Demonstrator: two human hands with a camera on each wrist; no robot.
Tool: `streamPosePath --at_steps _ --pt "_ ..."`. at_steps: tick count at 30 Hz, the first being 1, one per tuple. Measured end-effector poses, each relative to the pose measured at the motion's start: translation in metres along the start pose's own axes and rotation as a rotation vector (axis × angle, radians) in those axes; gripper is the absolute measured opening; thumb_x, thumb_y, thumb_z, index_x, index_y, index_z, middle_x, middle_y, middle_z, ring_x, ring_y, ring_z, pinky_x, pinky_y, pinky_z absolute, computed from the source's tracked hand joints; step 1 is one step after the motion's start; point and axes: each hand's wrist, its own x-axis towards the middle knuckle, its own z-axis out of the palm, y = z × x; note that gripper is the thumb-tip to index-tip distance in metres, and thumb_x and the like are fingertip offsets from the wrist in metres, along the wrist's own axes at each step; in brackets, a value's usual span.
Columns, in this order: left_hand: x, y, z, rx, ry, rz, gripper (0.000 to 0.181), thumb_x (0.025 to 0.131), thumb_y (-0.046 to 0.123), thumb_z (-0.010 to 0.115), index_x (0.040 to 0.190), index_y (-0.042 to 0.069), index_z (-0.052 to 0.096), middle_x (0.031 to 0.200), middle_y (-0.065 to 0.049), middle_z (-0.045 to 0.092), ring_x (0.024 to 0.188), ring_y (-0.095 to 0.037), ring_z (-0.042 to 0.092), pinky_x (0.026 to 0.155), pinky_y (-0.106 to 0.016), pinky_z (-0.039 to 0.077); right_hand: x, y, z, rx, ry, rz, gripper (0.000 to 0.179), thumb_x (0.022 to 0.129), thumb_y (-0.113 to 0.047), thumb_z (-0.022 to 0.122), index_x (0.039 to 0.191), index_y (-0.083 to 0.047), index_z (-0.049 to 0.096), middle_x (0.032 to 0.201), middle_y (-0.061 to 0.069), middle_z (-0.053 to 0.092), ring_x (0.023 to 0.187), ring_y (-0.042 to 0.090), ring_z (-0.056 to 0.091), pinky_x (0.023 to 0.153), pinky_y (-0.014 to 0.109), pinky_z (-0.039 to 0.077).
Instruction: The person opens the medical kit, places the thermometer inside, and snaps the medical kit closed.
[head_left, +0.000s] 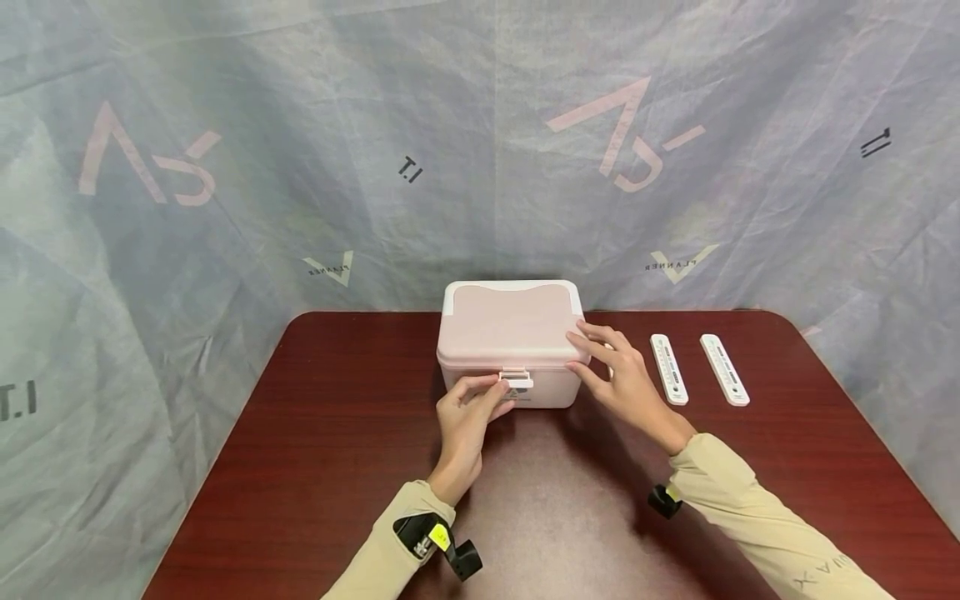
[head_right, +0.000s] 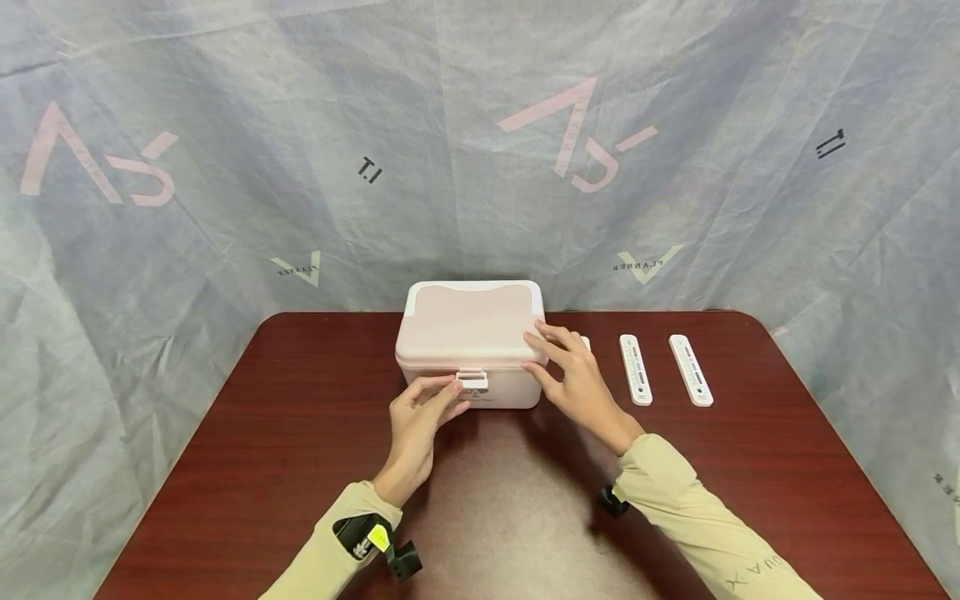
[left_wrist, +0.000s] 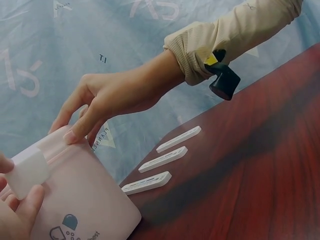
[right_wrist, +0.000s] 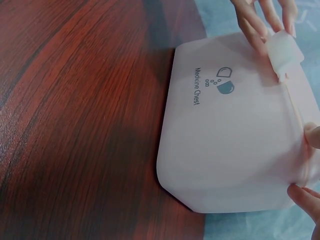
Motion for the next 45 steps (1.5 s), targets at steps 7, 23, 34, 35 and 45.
streamPosePath --at_steps 7,23,34,35,45 --pt "-0.02 0.045 0.02 -0.001 -0.024 0.053 0.022 0.079 -0.001 0.074 0.099 -0.008 0.067 0.093 -0.02 0.066 0.08 -0.031 0.068 0.069 -0.039 0.057 0.001 0.0 0.0 -0.006 0.013 -0.023 0.045 0.073 -0.005 0.08 0.115 0.0 0.068 0.125 0.018 0.058 0.103 0.028 0.057 0.084 0.039 0.043" --pt "-0.029 0.081 0.031 -0.027 0.016 -0.141 0.033 0.076 -0.014 0.07 0.107 -0.019 0.058 0.103 -0.027 0.062 0.082 -0.02 0.068 0.077 -0.041 0.056 0.0 0.0 0.002 0.004 0.043 -0.04 0.046 0.071 -0.004 0.081 0.115 0.0 0.068 0.124 0.018 0.058 0.102 0.028 0.058 0.082 0.039 0.041" --pt "-0.031 0.079 0.028 -0.024 0.027 -0.187 0.035 0.076 -0.015 0.068 0.11 -0.017 0.061 0.096 -0.032 0.063 0.081 -0.02 0.068 0.076 -0.039 0.056 -0.003 0.001 0.003 0.017 0.031 -0.015 0.045 0.072 -0.004 0.081 0.116 -0.001 0.068 0.126 0.017 0.058 0.104 0.027 0.058 0.083 0.039 0.041" --pt "-0.031 0.079 0.028 -0.026 0.03 -0.188 0.035 0.076 -0.016 0.068 0.11 -0.017 0.061 0.096 -0.032 0.063 0.081 -0.02 0.068 0.076 -0.039 0.056 -0.003 0.001 0.003 0.019 0.032 -0.016 0.045 0.072 -0.004 0.081 0.116 -0.001 0.068 0.125 0.017 0.058 0.104 0.027 0.058 0.083 0.039 0.041" --pt "-0.03 0.073 0.026 -0.004 0.054 -0.221 0.036 0.077 -0.016 0.068 0.112 -0.014 0.062 0.098 -0.031 0.064 0.085 -0.023 0.067 0.076 -0.04 0.056 0.0 -0.001 0.003 0.024 0.082 -0.062 0.049 0.067 0.004 0.082 0.113 0.0 0.069 0.122 0.019 0.06 0.097 0.029 0.058 0.079 0.03 0.042"
